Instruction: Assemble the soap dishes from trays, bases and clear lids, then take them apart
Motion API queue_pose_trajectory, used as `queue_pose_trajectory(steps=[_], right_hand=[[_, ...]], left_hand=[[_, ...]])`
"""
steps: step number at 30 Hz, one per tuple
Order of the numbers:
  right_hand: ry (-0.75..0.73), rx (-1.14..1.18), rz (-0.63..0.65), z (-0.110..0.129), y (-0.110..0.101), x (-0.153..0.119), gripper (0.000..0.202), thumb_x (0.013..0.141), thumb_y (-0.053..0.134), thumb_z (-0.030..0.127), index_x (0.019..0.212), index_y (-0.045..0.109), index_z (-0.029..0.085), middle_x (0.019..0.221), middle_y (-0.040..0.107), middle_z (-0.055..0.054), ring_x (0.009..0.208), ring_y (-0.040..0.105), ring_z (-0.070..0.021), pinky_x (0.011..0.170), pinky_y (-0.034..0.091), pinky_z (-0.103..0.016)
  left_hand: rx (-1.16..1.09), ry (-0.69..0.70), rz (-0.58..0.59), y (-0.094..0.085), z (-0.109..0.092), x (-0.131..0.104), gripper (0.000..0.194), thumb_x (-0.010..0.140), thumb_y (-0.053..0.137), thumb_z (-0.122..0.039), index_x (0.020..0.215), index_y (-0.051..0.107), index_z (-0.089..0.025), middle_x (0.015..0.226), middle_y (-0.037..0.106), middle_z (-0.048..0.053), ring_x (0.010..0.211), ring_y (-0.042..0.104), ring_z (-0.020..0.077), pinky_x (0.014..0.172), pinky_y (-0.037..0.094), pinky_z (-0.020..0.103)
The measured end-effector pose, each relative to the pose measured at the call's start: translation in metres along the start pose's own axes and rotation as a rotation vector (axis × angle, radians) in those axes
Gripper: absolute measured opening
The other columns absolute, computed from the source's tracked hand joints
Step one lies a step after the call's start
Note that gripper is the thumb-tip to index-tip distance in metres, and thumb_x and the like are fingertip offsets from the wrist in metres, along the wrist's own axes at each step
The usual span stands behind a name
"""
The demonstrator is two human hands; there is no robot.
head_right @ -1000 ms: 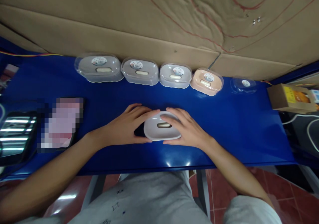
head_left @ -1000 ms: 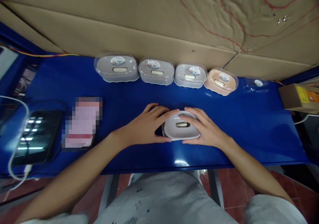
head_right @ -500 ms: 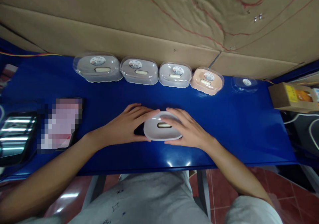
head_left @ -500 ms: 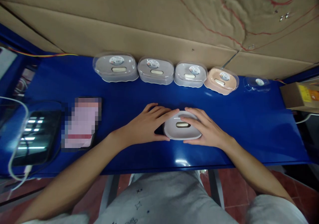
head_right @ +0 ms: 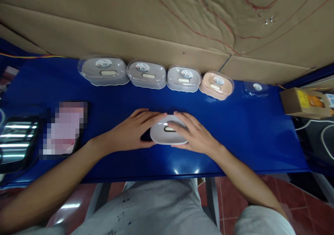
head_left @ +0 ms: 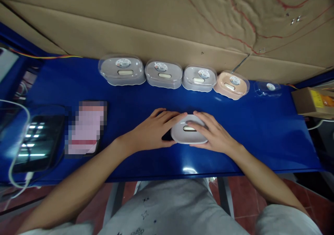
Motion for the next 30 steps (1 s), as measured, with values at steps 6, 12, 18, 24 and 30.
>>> queue_pose_trajectory(steps=[6,12,18,24,30], right_hand=[[0.039,0.058,0.046,-0.004,0.000,0.002,0.091,0.099,0.081,0.052,0.175,0.036,0.030,0.173,0.045,-0.021,0.161,0.046,-0.0405,0.126,0.049,-0.065],[0.019,0.074,0.015,-0.005,0.000,0.000,0.094,0.098,0.082,0.054,0.176,0.035,0.031,0.171,0.048,-0.020,0.159,0.050,-0.0397,0.124,0.051,-0.062],[0.010,0.059,-0.003,-0.003,0.002,-0.004,0.093,0.095,0.084,0.058,0.172,0.042,0.027,0.167,0.052,-0.022,0.155,0.053,-0.0399,0.123,0.052,-0.061],[0.044,0.060,-0.022,-0.007,0.010,-0.009,0.094,0.091,0.088,0.058,0.168,0.047,0.024,0.167,0.051,-0.026,0.157,0.052,-0.0425,0.123,0.052,-0.063],[0.251,0.239,0.066,-0.019,0.025,-0.016,0.112,0.082,0.097,0.048,0.175,0.039,0.024,0.184,0.024,-0.027,0.169,0.034,-0.0429,0.130,0.045,-0.057]], left_hand=[[-0.012,-0.032,0.035,0.001,0.002,0.001,0.103,0.099,0.081,-0.059,0.178,0.024,-0.026,0.168,0.054,0.018,0.153,0.053,0.0399,0.131,0.032,0.059],[-0.054,-0.005,-0.005,0.001,0.003,0.001,0.100,0.100,0.081,-0.059,0.178,0.027,-0.026,0.164,0.059,0.018,0.149,0.057,0.0391,0.131,0.032,0.060],[-0.073,-0.004,0.009,-0.002,-0.003,0.000,0.096,0.098,0.080,-0.055,0.175,0.034,-0.022,0.161,0.061,0.019,0.149,0.056,0.0392,0.131,0.031,0.062],[-0.075,-0.049,0.014,0.004,-0.004,0.000,0.095,0.096,0.081,-0.044,0.175,0.033,-0.020,0.166,0.055,0.021,0.153,0.053,0.0398,0.132,0.030,0.065],[-0.089,-0.128,0.015,0.007,0.000,-0.002,0.108,0.085,0.082,-0.029,0.177,0.027,-0.026,0.169,0.052,0.018,0.155,0.050,0.0411,0.133,0.031,0.066]])
Point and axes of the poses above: each hand's wrist, its own x-axis towards the middle knuckle, its own y-axis out of the palm, z = x × y, the point moved 3 cm from there along x, towards the middle knuckle
